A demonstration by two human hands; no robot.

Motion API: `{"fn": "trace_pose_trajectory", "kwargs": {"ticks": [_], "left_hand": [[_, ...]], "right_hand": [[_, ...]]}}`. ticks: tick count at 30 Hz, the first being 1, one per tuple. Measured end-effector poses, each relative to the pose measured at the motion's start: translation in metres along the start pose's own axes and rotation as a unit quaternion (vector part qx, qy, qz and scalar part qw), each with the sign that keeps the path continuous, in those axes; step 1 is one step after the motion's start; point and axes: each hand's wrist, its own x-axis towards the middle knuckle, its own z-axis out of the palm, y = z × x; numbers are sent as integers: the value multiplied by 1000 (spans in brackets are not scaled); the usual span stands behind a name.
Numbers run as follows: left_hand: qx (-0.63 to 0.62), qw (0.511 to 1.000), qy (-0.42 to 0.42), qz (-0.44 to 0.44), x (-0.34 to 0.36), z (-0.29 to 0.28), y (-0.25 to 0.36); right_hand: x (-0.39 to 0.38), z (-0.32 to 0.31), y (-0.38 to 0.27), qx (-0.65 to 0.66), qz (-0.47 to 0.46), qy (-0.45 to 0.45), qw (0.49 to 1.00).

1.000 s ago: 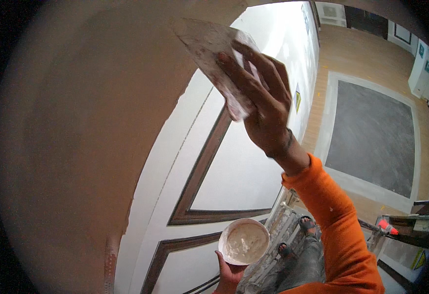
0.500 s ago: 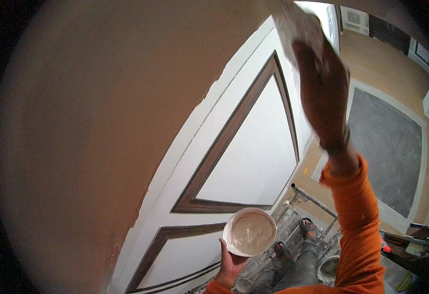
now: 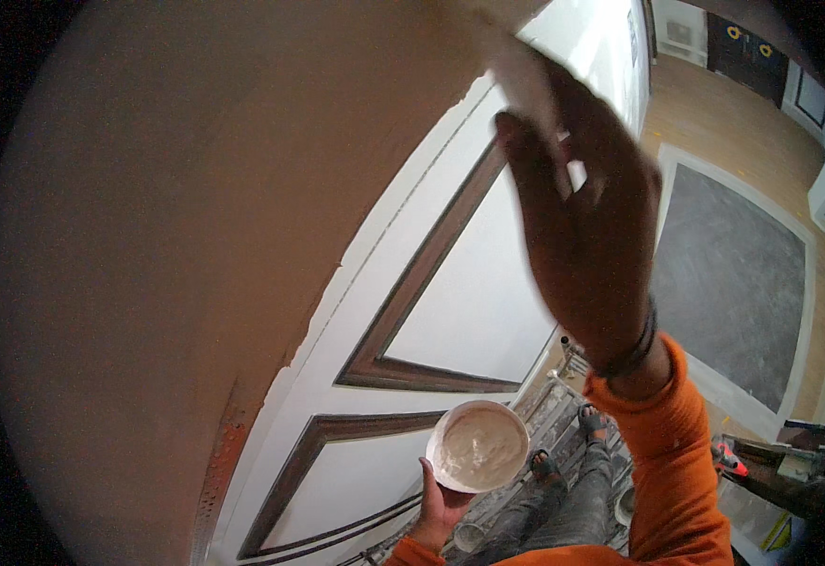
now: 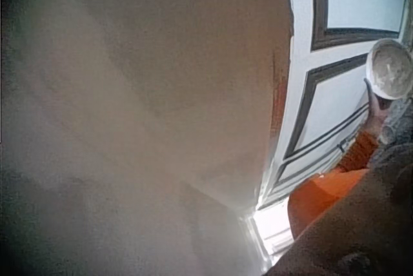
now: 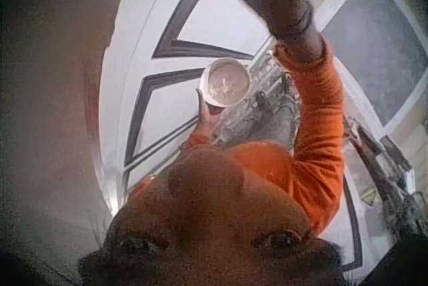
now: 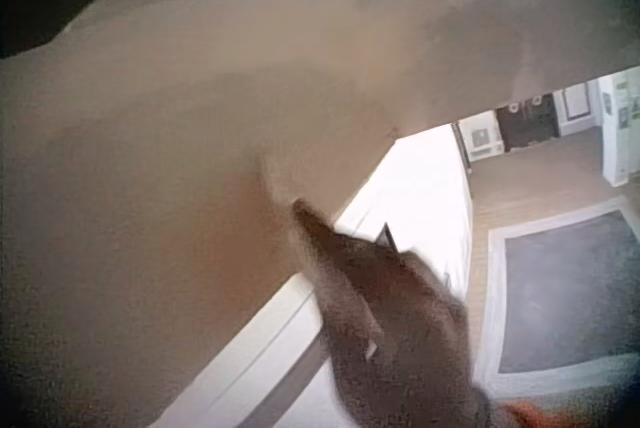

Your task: The person applies a white plaster-like substance to a wall using a trowel, smoothing it over the surface. They repeatedly scoop the material from a small container held in the left hand and spread it across the wall area.

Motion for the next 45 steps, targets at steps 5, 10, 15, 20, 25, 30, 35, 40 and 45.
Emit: {"fn": "trace_pose_trajectory", "kwargs": {"ticks": [5,10,15,20,25,30,35,40,45], "left_hand": [[162,980,-102,61,-6,-4,-17],[121,992,-39,22,-6,-21,-21],[42,999,-16,-7,7,4,-20],[-41,997,43,-44,23,28,-37],[-65,996,50,-44,28,40,-41],[35,999,6,13,33,25,-40],[16,1000,-19,-18,35,33,-54],[22,999,-20,-13,26,16,-46],[17,999,-28,-6,14,-2,-44]], "right_hand": [[-63,3,-86,43,-13,-79,996],[-85,-15,-81,108,-34,-73,991],[-27,-10,64,-22,-52,104,993],[21,28,145,-174,-80,135,972],[-54,35,74,-49,-51,39,997],[-12,-17,106,-32,44,84,995],[60,-17,170,30,103,94,990],[48,-18,107,9,130,37,991],[13,-7,64,62,85,11,994]]}}
